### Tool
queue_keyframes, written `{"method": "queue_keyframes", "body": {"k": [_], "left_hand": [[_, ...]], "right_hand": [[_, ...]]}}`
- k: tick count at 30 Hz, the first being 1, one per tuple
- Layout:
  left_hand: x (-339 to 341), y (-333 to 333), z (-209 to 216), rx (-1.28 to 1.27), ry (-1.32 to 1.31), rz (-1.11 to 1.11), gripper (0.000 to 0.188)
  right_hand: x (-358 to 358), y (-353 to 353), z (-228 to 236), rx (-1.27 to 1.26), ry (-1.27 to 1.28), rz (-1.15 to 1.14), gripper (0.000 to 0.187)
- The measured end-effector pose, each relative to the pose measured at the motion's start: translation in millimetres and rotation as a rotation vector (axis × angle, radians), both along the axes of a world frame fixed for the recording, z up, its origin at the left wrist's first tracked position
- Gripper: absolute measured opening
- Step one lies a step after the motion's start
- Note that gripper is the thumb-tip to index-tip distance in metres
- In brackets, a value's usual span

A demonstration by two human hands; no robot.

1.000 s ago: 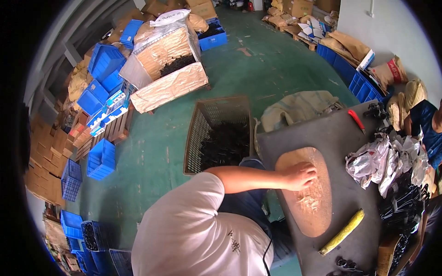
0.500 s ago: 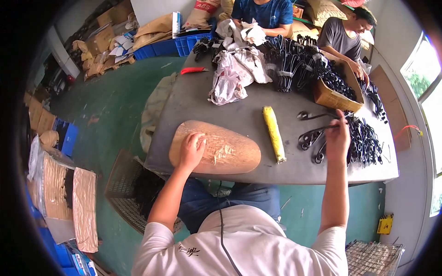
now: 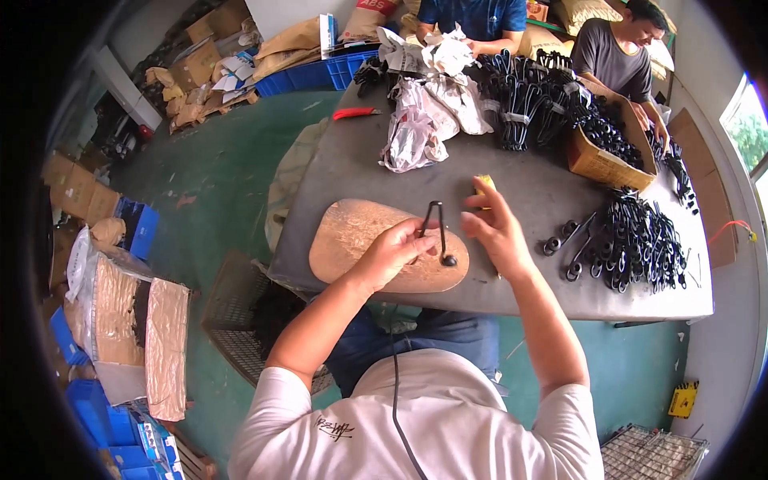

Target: Assembling metal wire components by hand and with a yellow pressing tool on a workbench.

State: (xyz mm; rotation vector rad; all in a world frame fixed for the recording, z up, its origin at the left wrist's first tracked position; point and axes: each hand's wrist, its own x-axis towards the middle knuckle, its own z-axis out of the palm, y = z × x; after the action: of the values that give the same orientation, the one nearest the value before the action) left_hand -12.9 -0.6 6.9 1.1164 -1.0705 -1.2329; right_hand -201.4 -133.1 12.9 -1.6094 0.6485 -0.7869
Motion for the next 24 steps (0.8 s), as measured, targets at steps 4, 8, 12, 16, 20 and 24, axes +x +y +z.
{"method": "queue_keyframes", "body": {"k": [4,8,12,16,20,24], "left_hand": [[12.7,8.7,-6.4,0.068,0.086,0.101,0.039],[13.6,-1.2,9.1,0.140,0.022,0.103,0.041],[20.5,-7.1,2.3,0.138,0.005,0.081,0.039],[16.5,-4.6,9.4,0.184,0.016,0.059,0.034],[14.0,-8.9,9.8,0.108,-0.073,0.101,0.027],[10.0,-9.7,12.2,0.068,-0.341,0.181,0.020]], "right_hand": [[-40.1,-1.8,-55.4,-0.792,0.853,-0.373,0.066],[-54.8,-2.4,-92.9,-0.698,0.877,-0.338,0.069],[-51.8,-0.1,-65.3,-0.126,0.717,-0.107,0.055],[-90.9,33.8,-85.4,0.786,0.128,0.036,0.044],[-72.9,72.9,-78.2,0.886,-0.090,-0.102,0.037],[-67.3,93.7,-45.4,0.520,0.145,-0.104,0.049]]}}
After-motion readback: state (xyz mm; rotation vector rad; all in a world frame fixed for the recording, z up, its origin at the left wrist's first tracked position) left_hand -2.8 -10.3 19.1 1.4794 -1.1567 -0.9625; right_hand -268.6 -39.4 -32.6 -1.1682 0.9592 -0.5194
